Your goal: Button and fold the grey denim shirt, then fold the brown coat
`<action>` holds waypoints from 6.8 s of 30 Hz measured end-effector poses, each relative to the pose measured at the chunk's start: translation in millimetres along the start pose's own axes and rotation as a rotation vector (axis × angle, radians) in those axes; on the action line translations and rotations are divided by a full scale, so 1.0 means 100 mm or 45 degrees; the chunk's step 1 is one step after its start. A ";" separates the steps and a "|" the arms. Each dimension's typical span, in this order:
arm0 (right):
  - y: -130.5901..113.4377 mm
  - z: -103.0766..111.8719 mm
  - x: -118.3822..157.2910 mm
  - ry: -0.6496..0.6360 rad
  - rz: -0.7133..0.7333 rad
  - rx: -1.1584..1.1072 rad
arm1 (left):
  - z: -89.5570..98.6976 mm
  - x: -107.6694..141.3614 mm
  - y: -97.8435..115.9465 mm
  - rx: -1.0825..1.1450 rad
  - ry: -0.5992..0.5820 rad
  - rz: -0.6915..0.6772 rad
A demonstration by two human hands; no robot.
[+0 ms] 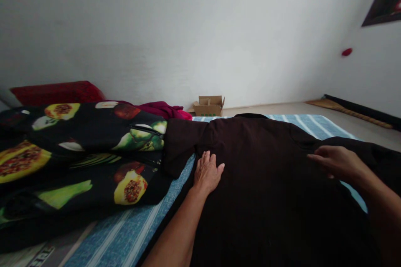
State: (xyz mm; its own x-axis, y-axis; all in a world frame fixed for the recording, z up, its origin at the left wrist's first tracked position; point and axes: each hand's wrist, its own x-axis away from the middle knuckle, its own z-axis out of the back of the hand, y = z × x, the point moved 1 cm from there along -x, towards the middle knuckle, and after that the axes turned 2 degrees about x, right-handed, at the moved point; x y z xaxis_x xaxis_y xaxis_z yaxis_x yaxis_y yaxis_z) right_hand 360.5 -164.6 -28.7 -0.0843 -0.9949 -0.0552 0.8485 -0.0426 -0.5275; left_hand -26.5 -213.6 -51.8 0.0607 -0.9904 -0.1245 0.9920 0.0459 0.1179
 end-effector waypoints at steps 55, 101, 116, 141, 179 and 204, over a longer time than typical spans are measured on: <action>-0.20 -0.60 0.00 0.438 -0.315 0.088 | 0.14 -0.22 -0.04 -0.172 -0.193 0.167; -0.19 -0.58 0.00 0.381 -0.335 0.139 | -0.20 -0.84 1.37 0.068 -0.293 -0.191; -0.17 -0.57 -0.01 0.417 -0.347 0.155 | -0.26 -1.29 1.33 0.116 -0.335 -0.136; -0.11 -0.52 0.02 0.458 -0.350 0.173 | -0.08 -0.19 1.49 0.049 -0.410 -0.512; -0.58 -0.71 1.36 -0.095 0.434 0.397 | 0.09 1.65 1.39 0.294 -0.461 -0.768; -0.47 -0.63 2.67 0.076 0.491 0.415 | 0.33 2.93 0.93 0.479 -0.342 -0.860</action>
State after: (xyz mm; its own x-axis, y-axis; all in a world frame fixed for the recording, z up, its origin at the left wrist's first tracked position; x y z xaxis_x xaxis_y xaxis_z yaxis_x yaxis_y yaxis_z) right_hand 265.5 -422.4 -72.2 0.2452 -0.9374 -0.2473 0.9420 0.2907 -0.1675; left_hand 80.3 -503.9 -44.3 -0.6125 -0.7887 -0.0524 0.6987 -0.5712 0.4307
